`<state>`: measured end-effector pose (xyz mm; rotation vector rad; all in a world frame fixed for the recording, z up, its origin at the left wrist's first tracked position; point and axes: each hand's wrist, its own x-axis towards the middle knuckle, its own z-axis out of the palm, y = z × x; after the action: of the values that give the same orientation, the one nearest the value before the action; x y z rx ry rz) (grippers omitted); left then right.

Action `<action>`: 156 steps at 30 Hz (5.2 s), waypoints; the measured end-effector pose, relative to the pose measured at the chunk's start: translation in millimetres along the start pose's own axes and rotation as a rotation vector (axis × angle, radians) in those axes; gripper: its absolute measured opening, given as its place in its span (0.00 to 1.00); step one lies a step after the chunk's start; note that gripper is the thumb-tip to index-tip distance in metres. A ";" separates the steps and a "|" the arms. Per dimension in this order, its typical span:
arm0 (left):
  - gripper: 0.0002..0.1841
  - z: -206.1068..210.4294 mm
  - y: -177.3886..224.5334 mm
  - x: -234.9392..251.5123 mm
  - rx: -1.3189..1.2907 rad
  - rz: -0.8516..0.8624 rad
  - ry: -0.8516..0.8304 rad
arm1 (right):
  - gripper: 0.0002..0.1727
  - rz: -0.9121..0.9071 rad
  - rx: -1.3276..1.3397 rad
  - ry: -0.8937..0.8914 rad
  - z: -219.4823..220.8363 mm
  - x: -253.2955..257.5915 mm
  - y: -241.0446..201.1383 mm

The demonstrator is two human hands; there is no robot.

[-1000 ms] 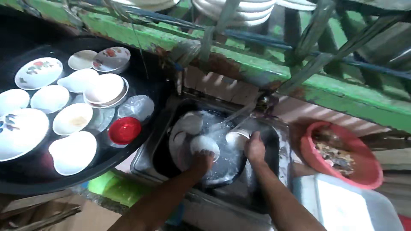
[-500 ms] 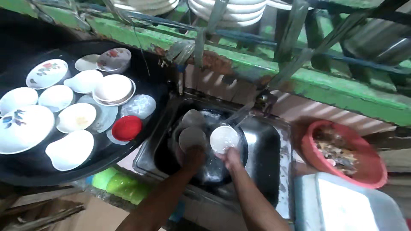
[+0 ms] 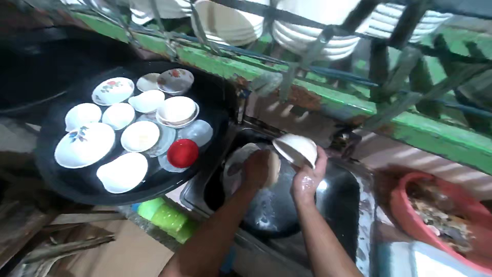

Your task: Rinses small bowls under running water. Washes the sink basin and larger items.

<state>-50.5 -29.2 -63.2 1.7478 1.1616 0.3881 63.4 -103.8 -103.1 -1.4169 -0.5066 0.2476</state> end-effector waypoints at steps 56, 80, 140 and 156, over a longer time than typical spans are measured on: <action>0.29 49.2 -155.1 6.9 0.441 -0.050 -0.025 | 0.14 0.421 -0.356 -0.502 -13.1 -17.5 3.6; 0.36 -220.4 -20.2 20.8 0.375 0.204 0.741 | 0.48 0.391 -1.192 -0.615 -87.1 23.6 160.9; 0.32 50.7 -118.5 29.4 0.482 0.023 -0.291 | 0.21 0.257 -1.256 -0.595 -60.7 -4.1 59.4; 0.20 -218.2 -34.2 -12.6 0.453 0.076 0.606 | 0.21 0.212 -0.181 -0.473 120.0 -4.3 -90.6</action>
<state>-225.2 80.9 16.3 2.1444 1.7132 0.7867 -9.4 -14.3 -6.6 -1.5945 -0.7795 0.7331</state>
